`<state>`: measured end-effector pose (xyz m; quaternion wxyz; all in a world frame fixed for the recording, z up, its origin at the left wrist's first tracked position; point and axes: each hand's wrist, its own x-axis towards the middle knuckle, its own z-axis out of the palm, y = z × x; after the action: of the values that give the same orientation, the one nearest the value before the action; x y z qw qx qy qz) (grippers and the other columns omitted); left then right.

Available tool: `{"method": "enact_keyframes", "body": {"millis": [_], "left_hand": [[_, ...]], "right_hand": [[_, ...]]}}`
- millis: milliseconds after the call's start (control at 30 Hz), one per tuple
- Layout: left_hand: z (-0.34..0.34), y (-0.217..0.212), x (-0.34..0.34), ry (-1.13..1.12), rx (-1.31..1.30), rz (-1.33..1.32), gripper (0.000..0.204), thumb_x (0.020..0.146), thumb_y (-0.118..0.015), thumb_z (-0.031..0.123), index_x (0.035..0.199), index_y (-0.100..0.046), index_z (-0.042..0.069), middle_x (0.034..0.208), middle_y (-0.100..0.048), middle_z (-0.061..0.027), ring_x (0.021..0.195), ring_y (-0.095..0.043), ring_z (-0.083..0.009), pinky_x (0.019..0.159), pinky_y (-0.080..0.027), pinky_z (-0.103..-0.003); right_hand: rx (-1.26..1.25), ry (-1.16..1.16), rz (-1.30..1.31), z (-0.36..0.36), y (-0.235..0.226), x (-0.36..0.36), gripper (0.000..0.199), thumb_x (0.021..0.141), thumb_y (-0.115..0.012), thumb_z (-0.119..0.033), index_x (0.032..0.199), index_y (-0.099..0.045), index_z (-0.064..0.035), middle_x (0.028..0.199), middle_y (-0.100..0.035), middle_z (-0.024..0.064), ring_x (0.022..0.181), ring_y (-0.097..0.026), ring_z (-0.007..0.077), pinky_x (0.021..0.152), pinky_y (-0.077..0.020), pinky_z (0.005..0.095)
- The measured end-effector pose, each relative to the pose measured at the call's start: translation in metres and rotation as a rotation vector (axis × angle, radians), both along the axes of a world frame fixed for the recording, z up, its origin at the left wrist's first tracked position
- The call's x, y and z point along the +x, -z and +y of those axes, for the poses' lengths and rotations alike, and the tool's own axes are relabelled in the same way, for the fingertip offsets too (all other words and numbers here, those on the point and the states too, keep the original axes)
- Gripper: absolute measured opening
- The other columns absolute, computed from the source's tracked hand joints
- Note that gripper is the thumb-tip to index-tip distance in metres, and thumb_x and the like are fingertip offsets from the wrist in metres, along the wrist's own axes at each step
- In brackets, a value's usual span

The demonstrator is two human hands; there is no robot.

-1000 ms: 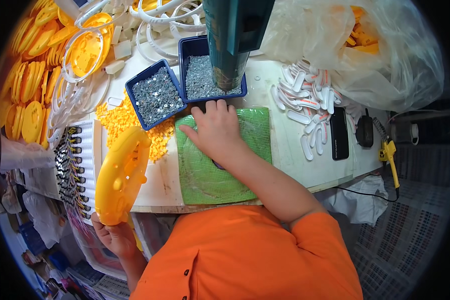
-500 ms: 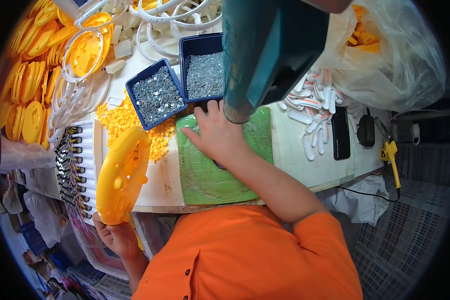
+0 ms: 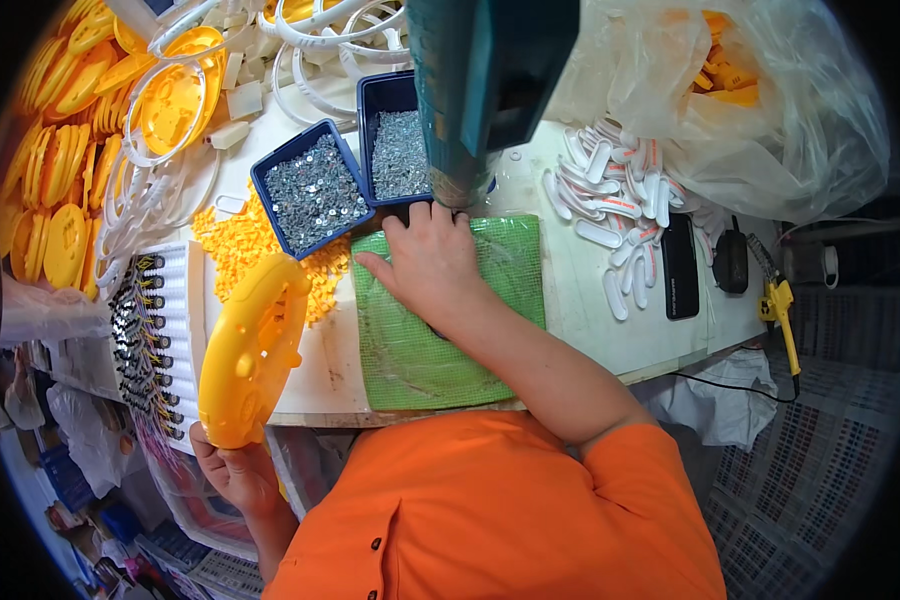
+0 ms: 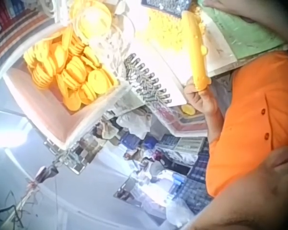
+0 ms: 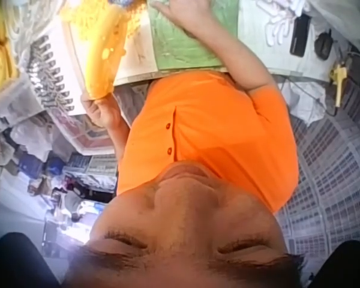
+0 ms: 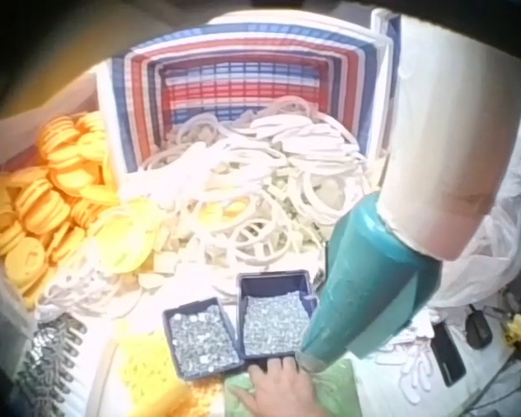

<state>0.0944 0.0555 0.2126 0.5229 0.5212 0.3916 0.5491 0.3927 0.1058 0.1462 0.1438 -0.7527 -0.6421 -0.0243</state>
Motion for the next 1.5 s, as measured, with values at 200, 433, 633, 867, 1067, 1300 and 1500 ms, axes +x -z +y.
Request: {"method": "enact_keyframes", "body": {"millis": [200, 433, 633, 867, 1067, 1300, 1500], "left_hand": [[0.000, -0.001, 0.000, -0.006, 0.020, 0.009, 0.040, 0.096, -0.074, 0.037, 0.100, -0.047, 0.008, 0.096, -0.056, -0.0073, 0.081, -0.054, -0.0163, 0.075, -0.044, -0.030], [-0.003, -0.003, -0.005, -0.028, 0.024, 0.025, 0.040, 0.096, -0.074, 0.037, 0.100, -0.046, 0.008, 0.096, -0.055, -0.0078, 0.082, -0.054, -0.0168, 0.077, -0.044, -0.032], [-0.005, -0.002, -0.005, -0.029, 0.022, 0.008, 0.039, 0.097, -0.073, 0.036, 0.100, -0.046, 0.007, 0.095, -0.055, -0.0077, 0.082, -0.054, -0.0171, 0.078, -0.045, -0.032], [-0.001, 0.001, -0.001, 0.039, 0.005, -0.013, 0.038, 0.098, -0.072, 0.035, 0.100, -0.046, 0.007, 0.098, -0.058, -0.0105, 0.082, -0.057, -0.0193, 0.078, -0.047, -0.034], [-0.001, 0.001, 0.000, 0.016, -0.005, 0.003, 0.039, 0.098, -0.072, 0.035, 0.099, -0.045, 0.008, 0.098, -0.059, -0.0112, 0.082, -0.058, -0.0196, 0.079, -0.047, -0.034], [0.000, 0.001, 0.001, 0.061, 0.006, -0.002, 0.038, 0.098, -0.072, 0.034, 0.099, -0.045, 0.008, 0.099, -0.059, -0.0112, 0.082, -0.057, -0.0192, 0.080, -0.046, -0.033], [0.000, 0.002, 0.004, 0.027, -0.013, -0.016, 0.037, 0.099, -0.072, 0.034, 0.099, -0.045, 0.008, 0.100, -0.059, -0.0116, 0.083, -0.057, -0.0192, 0.080, -0.046, -0.033]], "right_hand": [[-0.017, 0.001, -0.016, 0.000, 0.000, 0.001, 0.052, 0.089, -0.067, -0.058, 0.104, -0.072, -0.0082, 0.096, -0.059, 0.0145, 0.096, -0.058, 0.0311, 0.080, -0.0514, 0.0432], [0.034, -0.057, -0.027, -0.003, -0.001, 0.012, 0.045, 0.089, -0.069, -0.052, 0.101, -0.070, -0.0097, 0.090, -0.058, 0.0102, 0.087, -0.059, 0.0273, 0.069, -0.0532, 0.0386], [-0.044, -0.073, -0.411, -0.018, 0.010, 0.035, 0.019, 0.084, -0.071, -0.028, 0.091, -0.067, -0.0109, 0.085, -0.057, 0.0066, 0.081, -0.061, 0.0260, 0.067, -0.0518, 0.0409], [0.128, 0.185, 0.563, -0.020, 0.024, 0.041, 0.012, 0.080, -0.069, -0.014, 0.092, -0.069, -0.0110, 0.087, -0.062, 0.0057, 0.081, -0.065, 0.0283, 0.070, -0.0521, 0.0427], [0.065, -0.185, 0.053, -0.018, -0.001, 0.047, 0.030, 0.083, -0.065, -0.012, 0.112, -0.072, -0.0096, 0.095, -0.067, 0.0043, 0.087, -0.069, 0.0263, 0.074, -0.0560, 0.0402], [0.005, -0.314, 0.013, 0.003, -0.013, 0.031, 0.031, 0.084, -0.062, -0.012, 0.114, -0.071, -0.0092, 0.094, -0.064, 0.0047, 0.090, -0.068, 0.0221, 0.069, -0.0561, 0.0373], [0.082, -0.226, -0.074, 0.002, -0.005, 0.011, 0.024, 0.080, -0.064, -0.011, 0.104, -0.070, -0.0087, 0.090, -0.059, 0.0057, 0.084, -0.064, 0.0225, 0.065, -0.0551, 0.0351]]}}
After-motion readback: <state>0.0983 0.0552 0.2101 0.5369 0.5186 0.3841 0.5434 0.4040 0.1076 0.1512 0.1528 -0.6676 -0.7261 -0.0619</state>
